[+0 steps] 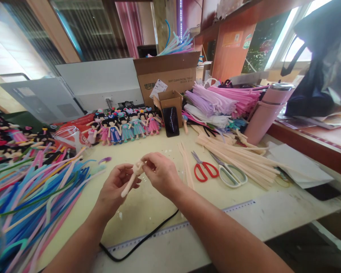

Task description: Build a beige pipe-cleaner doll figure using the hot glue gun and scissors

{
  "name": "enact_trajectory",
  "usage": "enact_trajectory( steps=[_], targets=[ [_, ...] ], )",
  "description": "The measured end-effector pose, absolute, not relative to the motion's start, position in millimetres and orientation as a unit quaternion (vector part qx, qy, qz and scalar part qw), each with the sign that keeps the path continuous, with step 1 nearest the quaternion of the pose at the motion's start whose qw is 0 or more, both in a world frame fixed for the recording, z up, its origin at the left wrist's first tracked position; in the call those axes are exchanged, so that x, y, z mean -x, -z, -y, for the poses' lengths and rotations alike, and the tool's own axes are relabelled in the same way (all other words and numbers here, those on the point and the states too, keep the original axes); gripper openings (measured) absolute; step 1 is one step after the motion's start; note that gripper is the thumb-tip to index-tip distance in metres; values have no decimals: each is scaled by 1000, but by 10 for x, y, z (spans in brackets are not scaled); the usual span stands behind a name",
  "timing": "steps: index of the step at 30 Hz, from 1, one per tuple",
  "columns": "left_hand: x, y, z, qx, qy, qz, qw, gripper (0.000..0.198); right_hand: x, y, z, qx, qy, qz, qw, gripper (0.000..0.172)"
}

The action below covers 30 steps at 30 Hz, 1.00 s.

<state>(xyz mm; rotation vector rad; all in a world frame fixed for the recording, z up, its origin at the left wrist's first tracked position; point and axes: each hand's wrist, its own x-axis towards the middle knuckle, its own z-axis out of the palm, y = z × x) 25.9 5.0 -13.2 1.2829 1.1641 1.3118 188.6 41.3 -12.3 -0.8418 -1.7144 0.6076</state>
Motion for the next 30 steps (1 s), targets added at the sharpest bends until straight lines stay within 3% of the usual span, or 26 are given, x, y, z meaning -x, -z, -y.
enact_trajectory(
  steps=[3, 8, 14, 21, 27, 30],
  targets=[
    [-239, 184, -59, -552, -541, -481, 414, 41, -1890, 139, -428, 349, -250, 727, 536, 12],
    [-148, 296, -51, -607, -543, -512, 272, 36, -1882, 252, -561, 343, -401, 662, 532, 23],
    [-114, 257, -8, -624, -535, -537, 192, 27, -1910, 235, -594, 371, -486, 615, 497, 19],
    [-115, 207, -18, -618, -534, -551, 169, 20, -1887, 175, -474, 385, -462, 618, 506, 19],
    [-94, 217, -21, -621, -528, -548, 187, 46, -1869, 196, -458, 375, -441, 639, 507, 19],
    [-99, 205, -9, -629, -512, -552, 194, 44, -1875, 205, -450, 370, -412, 657, 511, 20]
  ],
)
